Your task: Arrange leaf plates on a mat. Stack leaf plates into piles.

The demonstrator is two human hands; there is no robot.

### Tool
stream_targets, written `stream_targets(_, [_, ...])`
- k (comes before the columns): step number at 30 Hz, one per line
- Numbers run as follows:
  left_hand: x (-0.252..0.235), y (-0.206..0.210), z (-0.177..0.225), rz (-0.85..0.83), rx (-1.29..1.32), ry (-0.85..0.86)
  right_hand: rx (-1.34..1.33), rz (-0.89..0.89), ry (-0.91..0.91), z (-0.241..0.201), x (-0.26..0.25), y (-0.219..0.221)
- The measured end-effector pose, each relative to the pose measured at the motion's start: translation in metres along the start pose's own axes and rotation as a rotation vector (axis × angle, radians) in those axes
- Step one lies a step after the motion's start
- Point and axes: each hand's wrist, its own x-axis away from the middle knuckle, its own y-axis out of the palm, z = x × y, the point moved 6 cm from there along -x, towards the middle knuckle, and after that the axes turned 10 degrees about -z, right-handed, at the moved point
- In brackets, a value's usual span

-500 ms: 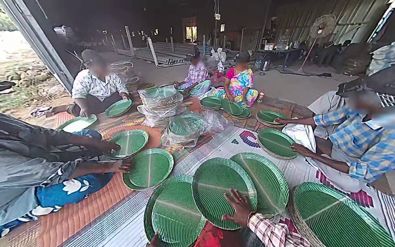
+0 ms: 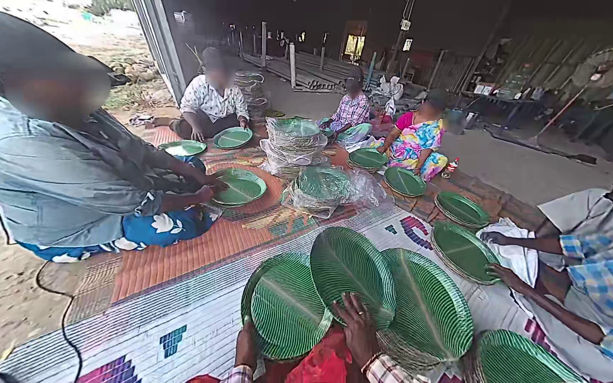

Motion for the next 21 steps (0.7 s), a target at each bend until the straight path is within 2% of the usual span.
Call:
stream_targets(1, [0.003, 0.003, 0.004, -0.028, 0.043, 0.024, 0.004, -0.002, -0.032, -0.018, -0.008, -0.007])
stream_targets(2, [0.007, 0.006, 0.009, -0.062, 0.098, 0.039, 0.015, -0.155, -0.006, -0.036, -0.018, -0.013])
stream_targets(4, [0.014, 0.014, 0.020, -0.101, 0.198, 0.063, 0.045, -0.282, -0.056, -0.065, -0.038, 0.001])
stream_targets(6, [0.021, 0.016, 0.027, -0.112, 0.279, 0.068, -0.008, -0.340, -0.149, -0.080, -0.046, 0.049])
stream_targets(9, [0.024, 0.016, 0.028, -0.131, 0.364, 0.036, 0.028, -0.768, -0.184, -0.078, -0.040, 0.142])
stream_targets(10, [0.020, 0.016, 0.025, -0.135, 0.349, 0.044, 0.067, -0.849, -0.192, -0.073, -0.038, 0.164])
stream_targets(13, [0.002, 0.002, 0.005, -0.033, 0.230, -0.019, 0.082, -0.920, -0.158, -0.077, -0.047, 0.167])
stream_targets(15, [0.000, -0.001, -0.003, 0.032, 0.171, -0.125, 0.040, -0.833, -0.099, -0.070, -0.053, 0.155])
stream_targets(17, [0.002, -0.001, -0.002, 0.052, 0.156, -0.160, 0.046, -0.517, 0.030, -0.058, -0.054, 0.137])
stream_targets(19, [0.004, 0.001, 0.000, 0.065, 0.178, -0.162, 0.056, -0.273, 0.320, -0.039, -0.063, 0.119])
stream_targets(21, [0.006, 0.003, 0.000, 0.063, 0.200, -0.171, -0.031, -0.224, 0.633, -0.013, -0.075, 0.117])
